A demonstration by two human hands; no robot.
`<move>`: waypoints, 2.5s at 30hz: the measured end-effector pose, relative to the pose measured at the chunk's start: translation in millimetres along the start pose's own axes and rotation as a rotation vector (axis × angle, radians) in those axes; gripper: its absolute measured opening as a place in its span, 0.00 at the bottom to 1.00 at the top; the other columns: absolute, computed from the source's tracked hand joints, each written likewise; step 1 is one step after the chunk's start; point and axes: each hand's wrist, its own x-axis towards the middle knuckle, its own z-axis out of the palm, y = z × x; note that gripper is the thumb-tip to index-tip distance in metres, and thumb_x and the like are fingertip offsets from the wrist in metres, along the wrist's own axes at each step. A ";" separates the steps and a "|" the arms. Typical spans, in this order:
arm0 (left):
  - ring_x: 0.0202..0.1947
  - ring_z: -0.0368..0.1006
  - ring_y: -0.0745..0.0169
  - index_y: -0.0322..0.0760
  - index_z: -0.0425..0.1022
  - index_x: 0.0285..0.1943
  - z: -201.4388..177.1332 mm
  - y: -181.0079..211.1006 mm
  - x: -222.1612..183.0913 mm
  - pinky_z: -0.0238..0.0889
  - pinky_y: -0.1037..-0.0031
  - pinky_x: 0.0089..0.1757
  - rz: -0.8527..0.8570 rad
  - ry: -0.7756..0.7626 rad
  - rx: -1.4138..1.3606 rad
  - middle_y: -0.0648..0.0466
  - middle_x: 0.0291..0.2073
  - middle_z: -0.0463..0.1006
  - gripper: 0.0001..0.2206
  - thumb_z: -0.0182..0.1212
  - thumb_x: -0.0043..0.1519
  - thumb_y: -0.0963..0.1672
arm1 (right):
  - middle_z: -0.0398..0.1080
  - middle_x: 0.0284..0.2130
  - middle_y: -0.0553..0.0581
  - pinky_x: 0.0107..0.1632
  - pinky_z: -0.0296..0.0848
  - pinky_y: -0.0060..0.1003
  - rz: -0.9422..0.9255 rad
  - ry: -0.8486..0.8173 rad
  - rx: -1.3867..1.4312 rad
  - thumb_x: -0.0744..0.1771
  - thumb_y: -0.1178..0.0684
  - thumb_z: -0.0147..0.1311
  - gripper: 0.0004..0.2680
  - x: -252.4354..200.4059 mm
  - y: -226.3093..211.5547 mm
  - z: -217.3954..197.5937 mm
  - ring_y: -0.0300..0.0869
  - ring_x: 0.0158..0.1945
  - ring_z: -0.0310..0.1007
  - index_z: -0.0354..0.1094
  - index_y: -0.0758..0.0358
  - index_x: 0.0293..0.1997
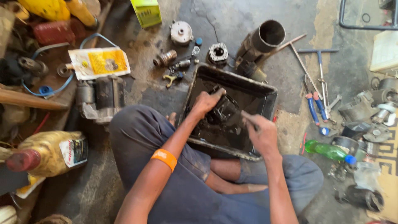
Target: The person scrubs a cylindrical engine part with a brush while dipping it into a tray of dark liquid. The person repeatedly rotates and scrubs the part, occasionally lifting it to inspect the surface before continuing the cleaning process.
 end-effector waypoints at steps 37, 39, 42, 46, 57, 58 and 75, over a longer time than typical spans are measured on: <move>0.55 0.77 0.36 0.20 0.80 0.48 1.4 -0.5 -1.0 0.69 0.59 0.54 0.174 0.060 0.408 0.27 0.50 0.78 0.44 0.67 0.43 0.65 | 0.72 0.33 0.58 0.36 0.73 0.47 -0.171 -0.175 -0.361 0.63 0.59 0.56 0.17 -36.9 -3.4 0.9 0.53 0.33 0.75 0.74 0.51 0.59; 0.55 0.76 0.36 0.20 0.80 0.48 0.4 -1.8 -3.9 0.69 0.60 0.54 0.177 0.048 0.421 0.27 0.50 0.78 0.44 0.67 0.43 0.65 | 0.71 0.33 0.58 0.37 0.73 0.47 -0.158 -0.212 -0.410 0.63 0.57 0.57 0.17 -36.7 -5.8 1.4 0.53 0.33 0.75 0.74 0.49 0.59; 0.55 0.76 0.36 0.20 0.79 0.49 1.7 3.4 -3.4 0.69 0.59 0.54 0.147 0.026 0.398 0.27 0.50 0.77 0.45 0.67 0.44 0.66 | 0.71 0.31 0.55 0.37 0.73 0.46 -0.071 -0.220 -0.476 0.65 0.55 0.57 0.15 -31.9 -7.3 -7.9 0.52 0.33 0.75 0.75 0.43 0.57; 0.54 0.77 0.36 0.21 0.80 0.48 -0.5 1.5 -4.5 0.70 0.60 0.54 0.182 0.052 0.433 0.28 0.49 0.79 0.44 0.67 0.43 0.65 | 0.70 0.30 0.56 0.35 0.73 0.47 -0.127 -0.233 -0.433 0.65 0.55 0.57 0.15 -28.1 -10.8 -2.3 0.53 0.32 0.74 0.75 0.44 0.57; 0.54 0.77 0.37 0.21 0.81 0.46 5.0 2.4 0.6 0.70 0.60 0.54 0.156 0.041 0.426 0.28 0.48 0.79 0.43 0.66 0.44 0.65 | 0.73 0.30 0.56 0.35 0.72 0.45 -0.025 -0.085 -0.371 0.64 0.55 0.58 0.12 -36.8 -9.0 -8.8 0.52 0.31 0.75 0.77 0.49 0.52; 0.54 0.77 0.36 0.20 0.81 0.46 5.5 2.3 2.5 0.69 0.60 0.54 0.149 0.041 0.433 0.27 0.48 0.79 0.43 0.66 0.45 0.66 | 0.73 0.30 0.56 0.35 0.72 0.45 -0.028 -0.045 -0.312 0.65 0.55 0.58 0.11 -39.1 -7.9 -4.9 0.52 0.32 0.75 0.77 0.50 0.52; 0.55 0.77 0.34 0.21 0.81 0.48 5.6 2.4 1.3 0.69 0.58 0.54 0.087 0.058 0.353 0.27 0.49 0.79 0.42 0.62 0.46 0.65 | 0.78 0.33 0.59 0.42 0.77 0.39 -0.007 0.200 -0.019 0.65 0.66 0.56 0.07 -50.6 25.1 45.0 0.48 0.37 0.80 0.77 0.62 0.43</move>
